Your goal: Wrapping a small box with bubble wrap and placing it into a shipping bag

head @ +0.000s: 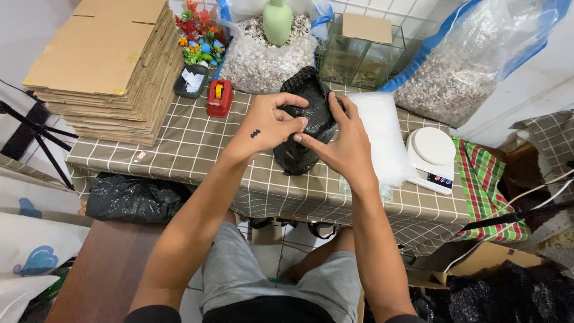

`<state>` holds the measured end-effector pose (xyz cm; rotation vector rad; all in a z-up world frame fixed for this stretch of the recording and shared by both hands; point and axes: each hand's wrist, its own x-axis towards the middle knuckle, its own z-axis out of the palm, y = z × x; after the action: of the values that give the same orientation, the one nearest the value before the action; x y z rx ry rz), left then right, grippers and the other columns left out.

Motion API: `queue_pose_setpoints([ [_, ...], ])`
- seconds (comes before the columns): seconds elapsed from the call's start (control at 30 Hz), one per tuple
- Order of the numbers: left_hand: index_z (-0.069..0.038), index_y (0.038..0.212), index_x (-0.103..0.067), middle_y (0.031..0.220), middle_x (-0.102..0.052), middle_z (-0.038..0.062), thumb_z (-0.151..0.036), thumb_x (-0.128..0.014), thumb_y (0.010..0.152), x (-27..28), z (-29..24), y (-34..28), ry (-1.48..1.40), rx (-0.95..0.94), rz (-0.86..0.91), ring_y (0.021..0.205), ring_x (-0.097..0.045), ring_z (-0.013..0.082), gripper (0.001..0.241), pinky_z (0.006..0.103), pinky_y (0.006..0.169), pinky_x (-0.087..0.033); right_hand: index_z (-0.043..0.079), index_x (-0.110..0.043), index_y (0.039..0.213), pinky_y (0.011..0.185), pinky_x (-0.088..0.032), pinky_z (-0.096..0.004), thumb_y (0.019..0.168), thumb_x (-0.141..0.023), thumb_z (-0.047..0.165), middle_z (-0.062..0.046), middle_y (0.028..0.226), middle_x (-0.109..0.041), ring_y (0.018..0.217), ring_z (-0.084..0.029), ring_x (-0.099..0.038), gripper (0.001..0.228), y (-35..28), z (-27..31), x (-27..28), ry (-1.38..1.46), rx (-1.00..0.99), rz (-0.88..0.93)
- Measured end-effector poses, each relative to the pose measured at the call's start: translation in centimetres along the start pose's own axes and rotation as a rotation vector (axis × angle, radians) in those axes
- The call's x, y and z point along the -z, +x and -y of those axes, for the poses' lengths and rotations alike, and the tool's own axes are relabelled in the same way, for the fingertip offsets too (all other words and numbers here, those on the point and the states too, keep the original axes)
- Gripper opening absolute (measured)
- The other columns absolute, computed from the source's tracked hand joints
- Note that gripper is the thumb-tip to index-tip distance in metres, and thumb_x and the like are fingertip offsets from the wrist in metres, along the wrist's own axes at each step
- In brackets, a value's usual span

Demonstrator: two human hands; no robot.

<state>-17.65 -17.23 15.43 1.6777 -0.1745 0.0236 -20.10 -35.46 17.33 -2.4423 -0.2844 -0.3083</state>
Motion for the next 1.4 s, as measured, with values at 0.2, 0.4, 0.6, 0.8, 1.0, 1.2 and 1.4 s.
queue_pose_setpoints([
  [0.2, -0.016, 0.120, -0.070, 0.068, -0.074, 0.010, -0.009, -0.074, 0.078, 0.4, -0.5, 0.2, 0.037, 0.020, 0.011, 0.045, -0.060, 0.0087, 0.042, 0.0199, 0.042, -0.046, 0.012, -0.046, 0.154, 0.108, -0.047, -0.060, 0.068, -0.090, 0.058, -0.013, 0.152, -0.046, 0.136, -0.042, -0.052, 0.108, 0.0, 0.1, -0.1, -0.002, -0.014, 0.002],
  [0.4, -0.010, 0.124, -0.063, 0.070, -0.072, 0.016, -0.004, -0.071, 0.079, 0.7, -2.1, -0.6, 0.031, 0.007, 0.090, 0.042, -0.058, 0.0120, 0.046, 0.0214, 0.041, -0.047, 0.011, -0.046, 0.154, 0.107, -0.047, -0.059, 0.067, -0.090, 0.058, -0.013, 0.152, -0.047, 0.136, -0.043, -0.052, 0.108, 0.0, 0.0, 0.0, 0.004, -0.014, -0.006],
  [0.6, -0.007, 0.127, -0.059, 0.075, -0.072, 0.018, -0.003, -0.066, 0.082, 1.0, -2.4, -0.9, 0.037, -0.027, 0.134, 0.045, -0.064, 0.0143, 0.046, 0.0228, 0.044, -0.052, 0.012, -0.047, 0.154, 0.107, -0.047, -0.059, 0.067, -0.090, 0.059, -0.012, 0.152, -0.047, 0.136, -0.042, -0.052, 0.108, 0.0, 0.0, -0.1, -0.001, -0.028, 0.000],
  [0.8, -0.011, 0.130, -0.057, 0.075, -0.073, 0.017, -0.005, -0.066, 0.084, 0.9, -1.9, -0.8, 0.111, -0.061, 0.145, 0.046, -0.068, 0.0165, 0.047, 0.0236, 0.046, -0.055, 0.013, -0.047, 0.154, 0.108, -0.047, -0.059, 0.067, -0.090, 0.059, -0.012, 0.152, -0.047, 0.137, -0.041, -0.052, 0.108, 0.0, 0.0, 0.0, -0.008, -0.027, 0.002],
  [1.0, -0.022, 0.140, -0.052, 0.069, -0.072, 0.008, -0.020, -0.072, 0.089, 1.6, -1.4, -1.2, 0.356, -0.105, 0.101, 0.054, -0.070, 0.0207, 0.055, 0.0314, 0.056, -0.055, 0.012, -0.049, 0.153, 0.108, -0.047, -0.057, 0.067, -0.091, 0.058, -0.012, 0.151, -0.049, 0.136, -0.040, -0.052, 0.106, -0.2, 0.0, 0.0, 0.003, -0.005, -0.020],
  [1.2, -0.027, 0.142, -0.059, 0.066, -0.066, 0.006, -0.031, -0.077, 0.094, 2.0, 3.4, 0.2, 0.377, -0.535, -0.019, 0.058, -0.063, 0.0194, 0.051, 0.0309, 0.061, -0.052, 0.011, -0.050, 0.152, 0.107, -0.047, -0.059, 0.068, -0.090, 0.058, -0.013, 0.150, -0.050, 0.135, -0.040, -0.054, 0.105, -0.3, 0.0, -0.1, 0.015, 0.016, -0.038],
  [1.4, -0.025, 0.114, -0.078, 0.073, -0.059, 0.003, -0.025, -0.067, 0.103, 2.0, 3.6, 0.7, 0.660, -1.098, -0.125, 0.068, -0.064, 0.0250, 0.015, 0.0334, 0.063, -0.055, 0.010, -0.050, 0.152, 0.106, -0.048, -0.061, 0.068, -0.090, 0.055, -0.014, 0.151, -0.050, 0.134, -0.042, -0.054, 0.104, 0.1, -0.5, 0.0, 0.001, 0.028, -0.035],
])
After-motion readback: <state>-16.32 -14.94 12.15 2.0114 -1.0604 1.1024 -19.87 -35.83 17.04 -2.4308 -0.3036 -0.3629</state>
